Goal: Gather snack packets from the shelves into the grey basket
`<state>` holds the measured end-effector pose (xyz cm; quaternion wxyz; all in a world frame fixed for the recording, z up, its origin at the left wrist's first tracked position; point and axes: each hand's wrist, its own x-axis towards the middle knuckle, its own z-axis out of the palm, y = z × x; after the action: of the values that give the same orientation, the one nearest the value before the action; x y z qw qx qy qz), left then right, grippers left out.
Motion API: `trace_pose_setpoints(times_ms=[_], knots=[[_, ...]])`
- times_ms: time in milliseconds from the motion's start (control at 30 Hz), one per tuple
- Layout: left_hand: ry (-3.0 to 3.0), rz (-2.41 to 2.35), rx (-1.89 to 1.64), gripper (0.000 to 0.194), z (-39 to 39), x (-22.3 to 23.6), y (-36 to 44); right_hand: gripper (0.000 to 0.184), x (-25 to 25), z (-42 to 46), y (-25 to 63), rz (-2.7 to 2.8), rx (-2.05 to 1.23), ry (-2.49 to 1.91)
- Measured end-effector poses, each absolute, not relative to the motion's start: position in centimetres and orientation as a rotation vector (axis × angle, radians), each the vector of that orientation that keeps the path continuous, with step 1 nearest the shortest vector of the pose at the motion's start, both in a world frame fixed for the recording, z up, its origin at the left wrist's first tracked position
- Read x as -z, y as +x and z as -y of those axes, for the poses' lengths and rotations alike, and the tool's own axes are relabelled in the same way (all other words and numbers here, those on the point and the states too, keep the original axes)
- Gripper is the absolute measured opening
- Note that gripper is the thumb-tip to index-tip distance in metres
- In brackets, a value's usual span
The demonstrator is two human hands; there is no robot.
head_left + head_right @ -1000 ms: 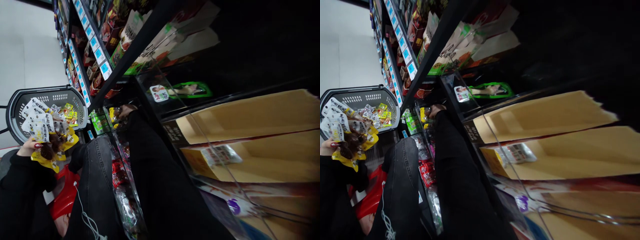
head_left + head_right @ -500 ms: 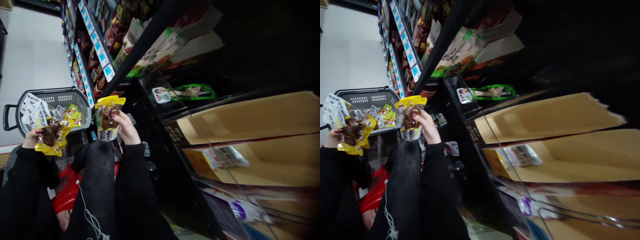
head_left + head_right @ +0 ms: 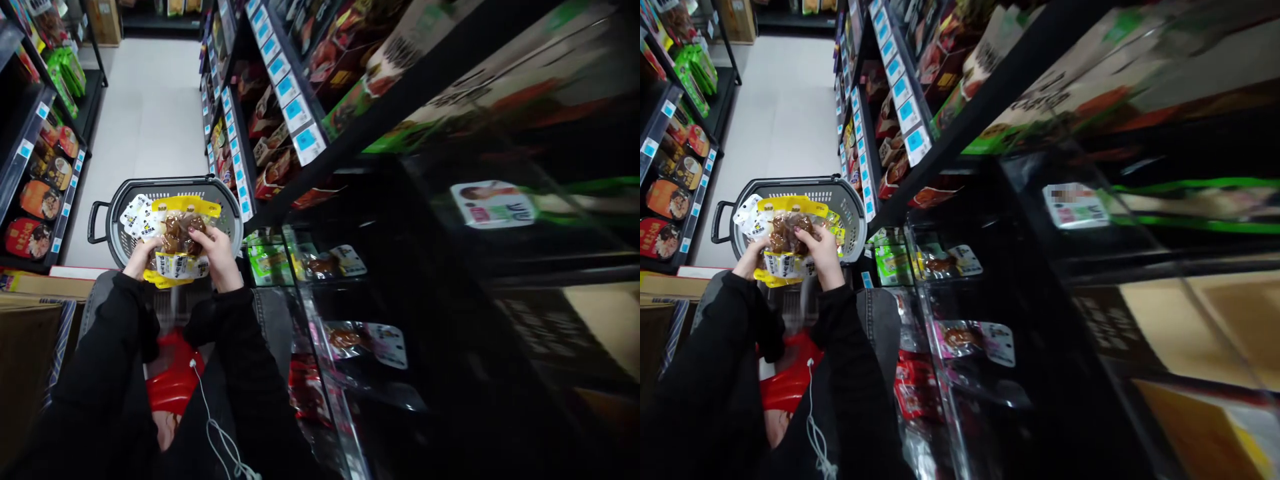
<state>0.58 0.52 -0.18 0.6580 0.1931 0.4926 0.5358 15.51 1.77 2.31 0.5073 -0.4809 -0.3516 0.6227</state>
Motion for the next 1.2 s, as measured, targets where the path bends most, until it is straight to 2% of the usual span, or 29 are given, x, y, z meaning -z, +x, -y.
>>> trace_pose_setpoints(times_ms=[133, 333, 600, 733, 833, 1200], knots=[[0.388, -1.117, -1.170, 0.050, -0.5, 0.1, 0.9, 0.036, -2.0, -1.6, 16.2, 0.878, -1.446, -1.178], [0.299, -1.093, -1.115, 0.038, -0.4, -0.3, 1.4, 0.030, -2.3, -1.4, 17.3, 0.951, -1.452, -1.161], [0.260, -1.010, -1.122, 0.037, -0.3, -0.2, 1.3, 0.028, -1.8, -1.4, 18.2, 1.044, -1.473, -1.117], [0.219, -0.900, -1.034, 0.029, -0.3, 0.2, 1.2, 0.033, -1.7, -1.4, 18.7, 1.173, -1.389, -1.215], [0.180, -0.916, -1.016, 0.027, -0.4, 0.4, 1.3, 0.036, -1.9, -1.2, 18.6, 1.140, -1.324, -1.308], [0.187, -0.885, -1.047, 0.034, -0.4, 0.5, 1.6, 0.029, -2.9, -1.2, 19.2, 0.819, -1.475, -1.202]])
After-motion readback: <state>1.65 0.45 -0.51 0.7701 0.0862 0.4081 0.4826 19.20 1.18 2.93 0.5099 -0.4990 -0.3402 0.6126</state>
